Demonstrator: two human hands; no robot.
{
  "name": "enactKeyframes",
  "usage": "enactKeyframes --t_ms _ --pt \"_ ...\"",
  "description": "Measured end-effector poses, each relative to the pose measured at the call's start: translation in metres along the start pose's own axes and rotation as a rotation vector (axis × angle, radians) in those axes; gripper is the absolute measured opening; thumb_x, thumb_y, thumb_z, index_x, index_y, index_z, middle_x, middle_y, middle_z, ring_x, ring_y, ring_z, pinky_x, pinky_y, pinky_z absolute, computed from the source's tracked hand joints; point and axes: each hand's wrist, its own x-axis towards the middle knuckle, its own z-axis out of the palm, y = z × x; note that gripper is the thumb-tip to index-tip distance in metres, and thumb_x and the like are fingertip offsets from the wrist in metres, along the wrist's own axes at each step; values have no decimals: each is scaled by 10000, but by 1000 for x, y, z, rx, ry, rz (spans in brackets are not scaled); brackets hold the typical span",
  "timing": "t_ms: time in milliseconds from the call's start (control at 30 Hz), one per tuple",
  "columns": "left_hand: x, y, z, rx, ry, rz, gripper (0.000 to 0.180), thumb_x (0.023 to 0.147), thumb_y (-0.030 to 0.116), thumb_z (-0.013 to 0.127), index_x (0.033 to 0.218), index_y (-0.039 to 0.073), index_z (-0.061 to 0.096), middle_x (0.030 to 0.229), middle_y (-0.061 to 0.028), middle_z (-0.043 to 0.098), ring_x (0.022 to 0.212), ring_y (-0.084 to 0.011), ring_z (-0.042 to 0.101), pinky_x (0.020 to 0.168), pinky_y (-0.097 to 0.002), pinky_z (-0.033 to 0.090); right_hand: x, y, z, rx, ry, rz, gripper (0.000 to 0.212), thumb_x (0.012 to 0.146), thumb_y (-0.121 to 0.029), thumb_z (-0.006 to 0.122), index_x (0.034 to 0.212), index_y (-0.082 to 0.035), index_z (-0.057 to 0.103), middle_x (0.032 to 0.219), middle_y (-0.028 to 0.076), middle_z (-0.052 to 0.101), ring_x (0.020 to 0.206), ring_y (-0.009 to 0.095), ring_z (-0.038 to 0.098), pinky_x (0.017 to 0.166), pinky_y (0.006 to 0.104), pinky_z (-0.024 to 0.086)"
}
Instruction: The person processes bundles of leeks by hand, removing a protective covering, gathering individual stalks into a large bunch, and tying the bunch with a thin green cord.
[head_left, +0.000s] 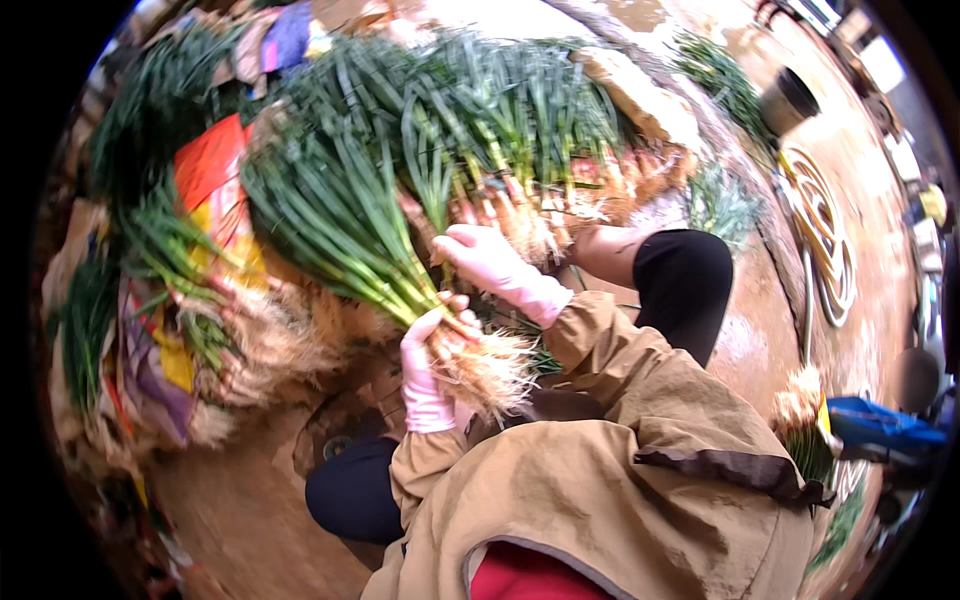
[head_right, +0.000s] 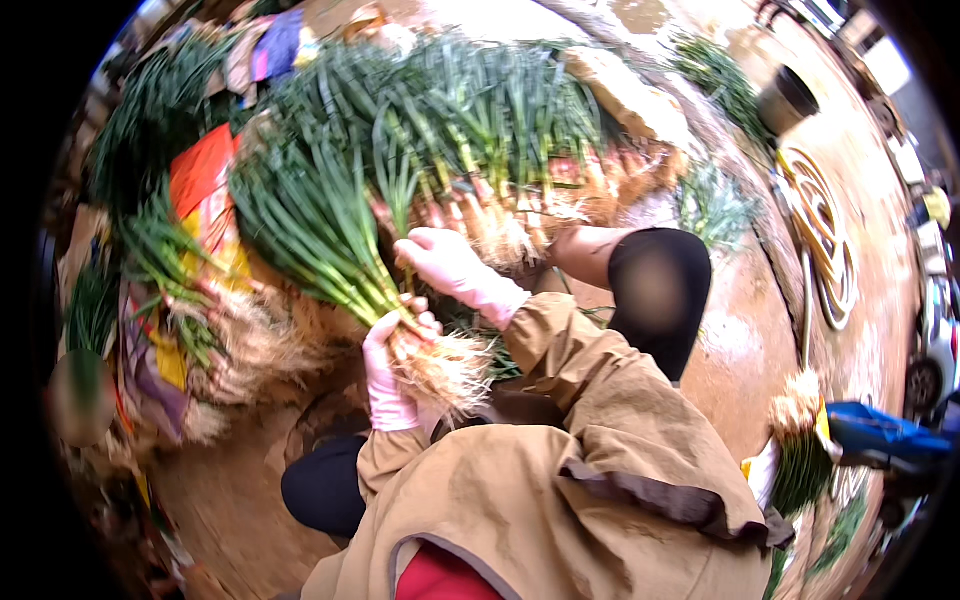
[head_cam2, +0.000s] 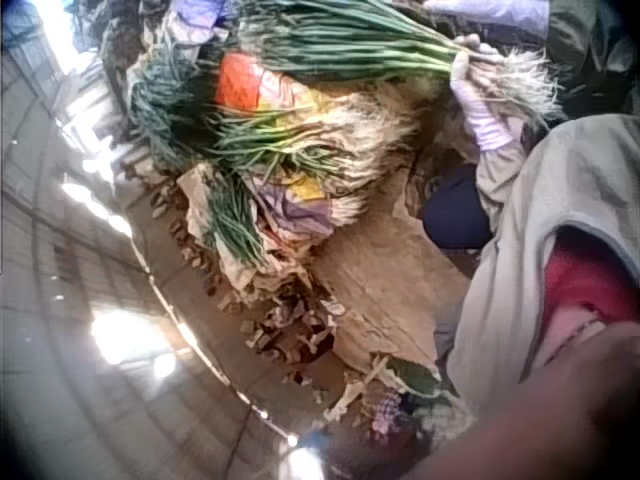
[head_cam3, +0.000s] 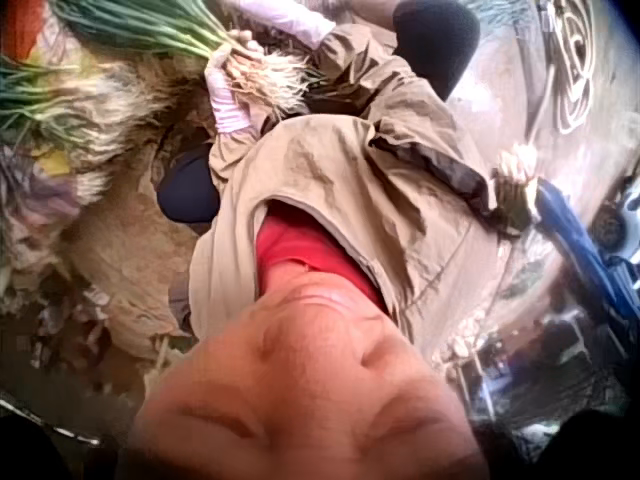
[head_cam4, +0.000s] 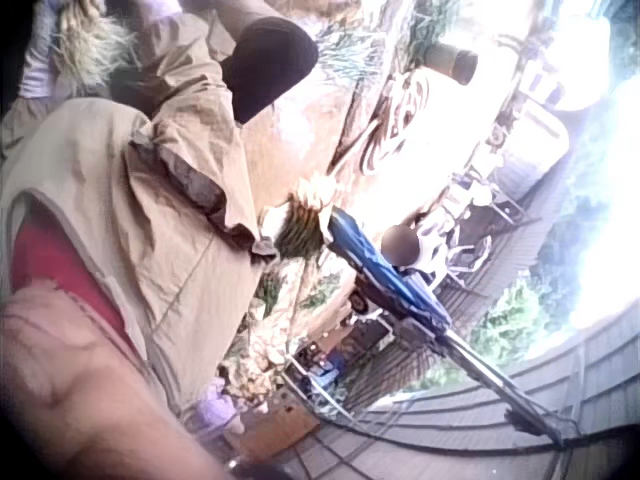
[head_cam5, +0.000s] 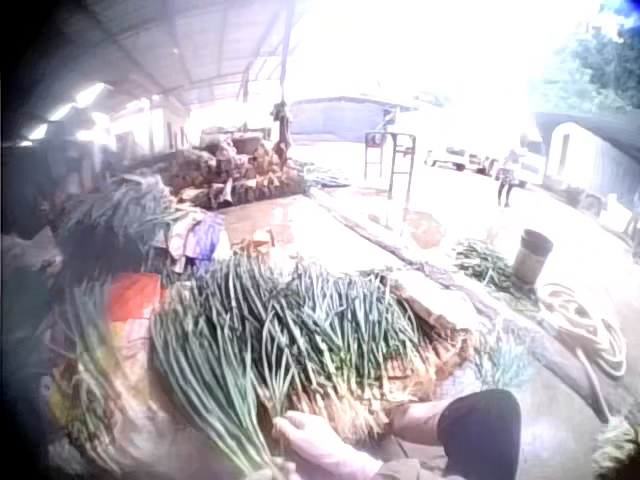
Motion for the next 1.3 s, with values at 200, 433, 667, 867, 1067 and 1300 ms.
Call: enactKeyframes --t_ms 200,433,667,867,1067,1300 --pt "5 -5 -10 46 -134 73 307 852 171 584 1117 40 499 992 -100 518 804 -179 491 728 -320 446 14 39 -27 -57 182 41 362 929 -352 452 800 -71 641 737 134 646 693 288 621 670 398 479" --pt "12 -22 2 164 -8 54 310 872 198 558 1140 53 496 1076 -122 569 899 -217 567 798 -364 489 -19 32 -32 286 -382 542 660 923 -596 408 949 6 678 730 109 661 687 220 639 675 349 510" --pt "33 -45 10 343 123 38 319 898 217 537 1161 37 513 1013 -144 626 898 -263 613 858 -444 506 -32 21 -133 260 294 123 271 929 -284 554 1019 -55 667 793 67 665 716 123 603 650 276 481" --pt "37 -29 -7 207 32 86 329 856 187 589 1139 40 510 987 -111 585 885 -261 569 848 -427 482 -123 39 -343 53 724 225 242 936 -272 578 1048 -87 688 714 5 626 626 52 551 537 199 428" --pt "26 -11 31 99 -102 130 364 811 186 620 1118 46 484 890 -80 551 786 -226 550 815 -391 444 -194 159 -496 -596 808 739 405 965 -357 433 1101 -54 664 887 137 670 737 225 638 629 325 478" --pt "12 10 19 40 -4 196 367 809 155 609 1130 26 485 904 -100 546 817 -242 556 764 -396 485 -30 103 -322 -890 323 261 371 971 -354 418 1036 -72 649 854 110 690 771 253 665 754 377 511"
